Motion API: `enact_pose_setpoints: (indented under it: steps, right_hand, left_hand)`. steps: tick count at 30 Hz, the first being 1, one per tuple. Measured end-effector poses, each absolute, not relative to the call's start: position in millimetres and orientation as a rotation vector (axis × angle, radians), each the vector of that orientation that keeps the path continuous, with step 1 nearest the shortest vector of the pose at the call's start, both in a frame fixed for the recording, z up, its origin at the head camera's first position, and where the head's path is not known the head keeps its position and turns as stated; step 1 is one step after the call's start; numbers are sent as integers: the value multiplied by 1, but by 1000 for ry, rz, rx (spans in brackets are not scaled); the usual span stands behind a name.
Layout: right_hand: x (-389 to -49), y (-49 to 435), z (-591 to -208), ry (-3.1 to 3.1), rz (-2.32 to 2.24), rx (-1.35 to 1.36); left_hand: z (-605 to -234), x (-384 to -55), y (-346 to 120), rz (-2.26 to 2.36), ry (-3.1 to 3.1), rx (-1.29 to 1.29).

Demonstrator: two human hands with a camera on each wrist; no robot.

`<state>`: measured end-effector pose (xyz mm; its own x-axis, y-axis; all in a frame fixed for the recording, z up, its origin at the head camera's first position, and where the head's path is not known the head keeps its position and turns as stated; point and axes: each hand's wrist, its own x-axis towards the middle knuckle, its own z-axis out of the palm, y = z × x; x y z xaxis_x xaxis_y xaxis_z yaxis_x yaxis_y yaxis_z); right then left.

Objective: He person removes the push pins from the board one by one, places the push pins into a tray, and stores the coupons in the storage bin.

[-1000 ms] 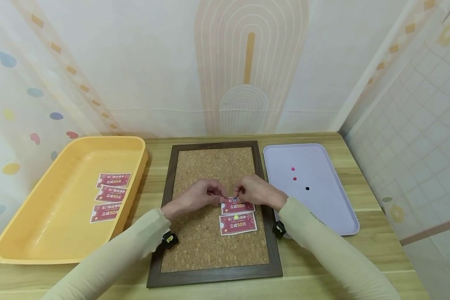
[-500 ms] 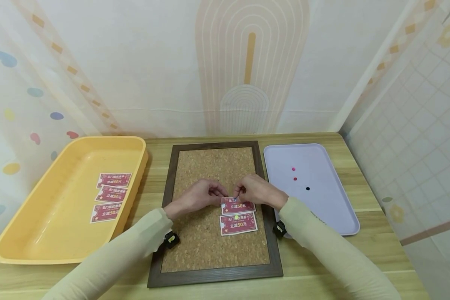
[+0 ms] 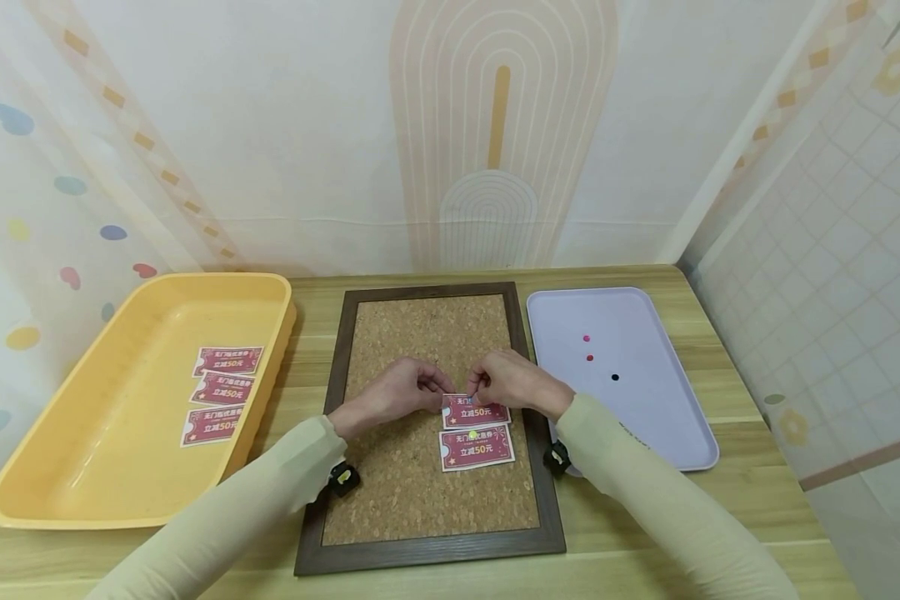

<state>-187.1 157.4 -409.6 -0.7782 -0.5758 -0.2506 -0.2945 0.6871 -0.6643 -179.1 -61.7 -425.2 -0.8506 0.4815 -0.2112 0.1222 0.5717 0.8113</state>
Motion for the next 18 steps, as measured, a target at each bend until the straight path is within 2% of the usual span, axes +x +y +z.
enact_pose_setpoints:
  steps: [18]
  right_hand:
    - [-188,161,-413,2433,-877,-679]
  left_hand:
    - [-426,-180,-62,1204,2378,478]
